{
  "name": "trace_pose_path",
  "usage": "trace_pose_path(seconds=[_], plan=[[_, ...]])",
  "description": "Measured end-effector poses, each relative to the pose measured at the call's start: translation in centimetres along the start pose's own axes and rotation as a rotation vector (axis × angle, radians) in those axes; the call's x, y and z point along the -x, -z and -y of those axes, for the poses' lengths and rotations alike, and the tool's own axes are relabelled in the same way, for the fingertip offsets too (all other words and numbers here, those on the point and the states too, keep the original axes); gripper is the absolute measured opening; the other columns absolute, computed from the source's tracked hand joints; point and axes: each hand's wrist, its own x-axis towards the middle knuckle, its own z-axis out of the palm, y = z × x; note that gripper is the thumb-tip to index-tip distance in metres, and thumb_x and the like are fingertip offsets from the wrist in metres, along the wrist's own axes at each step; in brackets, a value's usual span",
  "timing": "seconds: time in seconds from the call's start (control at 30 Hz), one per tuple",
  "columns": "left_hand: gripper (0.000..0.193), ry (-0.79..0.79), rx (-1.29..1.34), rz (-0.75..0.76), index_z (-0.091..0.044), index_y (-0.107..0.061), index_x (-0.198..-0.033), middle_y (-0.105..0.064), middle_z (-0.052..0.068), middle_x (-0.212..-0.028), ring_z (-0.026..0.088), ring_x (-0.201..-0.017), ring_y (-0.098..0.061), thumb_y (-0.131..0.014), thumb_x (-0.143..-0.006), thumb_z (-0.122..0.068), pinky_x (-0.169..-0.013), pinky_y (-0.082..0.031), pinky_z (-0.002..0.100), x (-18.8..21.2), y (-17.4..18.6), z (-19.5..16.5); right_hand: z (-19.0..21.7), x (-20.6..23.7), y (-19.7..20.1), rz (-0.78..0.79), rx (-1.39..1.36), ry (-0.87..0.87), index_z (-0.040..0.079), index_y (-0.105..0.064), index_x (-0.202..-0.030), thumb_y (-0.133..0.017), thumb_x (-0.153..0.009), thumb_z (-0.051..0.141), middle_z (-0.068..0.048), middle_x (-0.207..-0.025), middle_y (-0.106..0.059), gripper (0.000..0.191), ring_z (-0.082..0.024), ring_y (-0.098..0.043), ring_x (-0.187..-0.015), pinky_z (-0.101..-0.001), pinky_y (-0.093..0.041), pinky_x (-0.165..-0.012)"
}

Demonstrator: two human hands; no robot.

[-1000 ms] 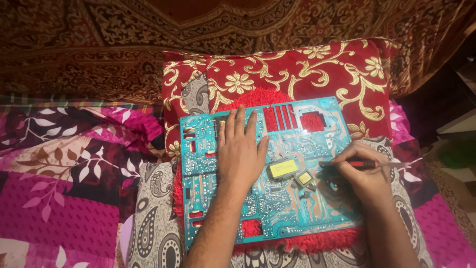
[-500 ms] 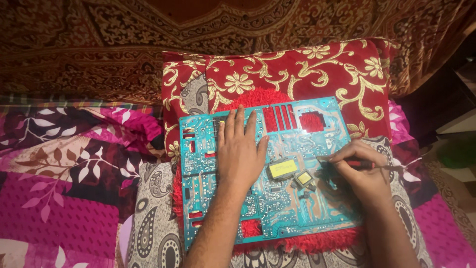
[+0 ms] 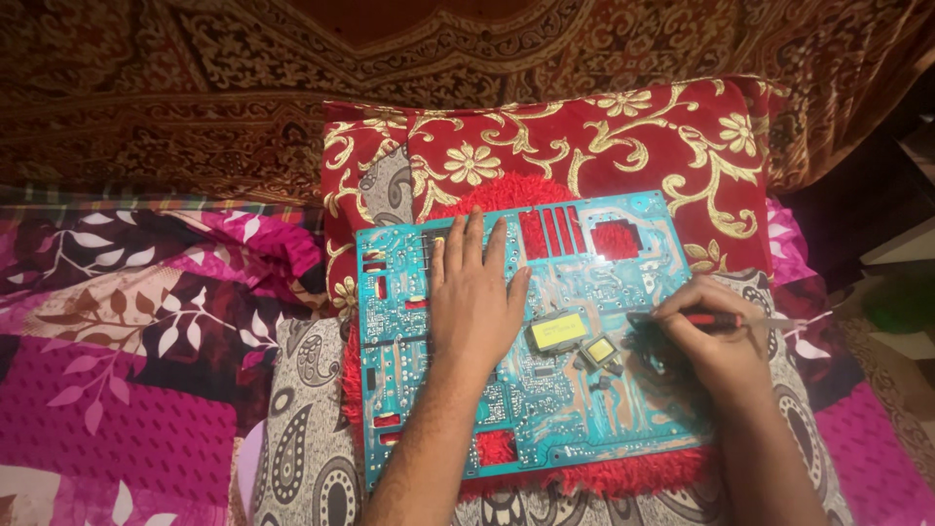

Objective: The person sits on a bed with a large teal circuit board resting on a pillow. They hold the board steady with one hand and use a screwdriver to unscrew fasteners from the board, working around its edge, then reach toward components near the top of the board.

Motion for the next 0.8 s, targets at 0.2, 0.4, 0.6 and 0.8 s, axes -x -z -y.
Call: trace_pose_path(seconds=[0.2, 0.4, 0.6, 0.8], plan=[[0.066, -0.005, -0.006, -0.002, -0.007, -0.047, -0.15, -0.036, 0.019, -0.16, 0.036, -0.151, -0.027, -0.062, -0.095, -0.041, -0.122, -0.018, 0.053, 0.0, 0.0, -0.1, -0.4, 0.0, 0.2, 0.024, 0.017, 0.001, 0.002, -0.072, -0.082, -0.07, -0.081, 0.0, -0.006, -0.084, -0.072, 0.003, -0.015, -0.067, -0.08, -0.0268, -0.051, -0.075], [0.066, -0.004, 0.003, -0.004, -0.007, -0.047, -0.149, -0.036, 0.019, -0.16, 0.036, -0.151, -0.027, -0.062, -0.095, -0.041, -0.122, -0.019, 0.053, 0.0, 0.1, -0.1, 0.1, 0.2, -0.3, 0.041, -0.074, 0.051, 0.002, -0.074, -0.091, -0.071, -0.085, 0.0, -0.006, -0.097, -0.074, 0.008, -0.015, -0.071, -0.095, -0.0276, -0.057, -0.086], [0.066, -0.008, 0.005, -0.014, -0.007, -0.047, -0.15, -0.036, 0.019, -0.16, 0.036, -0.15, -0.027, -0.062, -0.096, -0.041, -0.122, -0.019, 0.053, 0.0, 0.0, -0.1, 0.7, 0.3, -0.5, 0.027, -0.091, 0.063, 0.002, -0.075, -0.097, -0.071, -0.086, 0.001, -0.008, -0.102, -0.076, 0.012, -0.014, -0.073, -0.098, -0.0274, -0.058, -0.087], [0.066, -0.004, 0.015, -0.009, -0.007, -0.046, -0.15, -0.036, 0.019, -0.161, 0.036, -0.151, -0.027, -0.062, -0.096, -0.041, -0.123, -0.019, 0.053, 0.0, 0.0, -0.1, 0.9, 0.4, -0.9, -0.023, -0.112, -0.061, 0.003, -0.078, -0.103, -0.073, -0.087, 0.0, -0.006, -0.098, -0.079, 0.017, -0.011, -0.072, -0.091, -0.0259, -0.058, -0.084]])
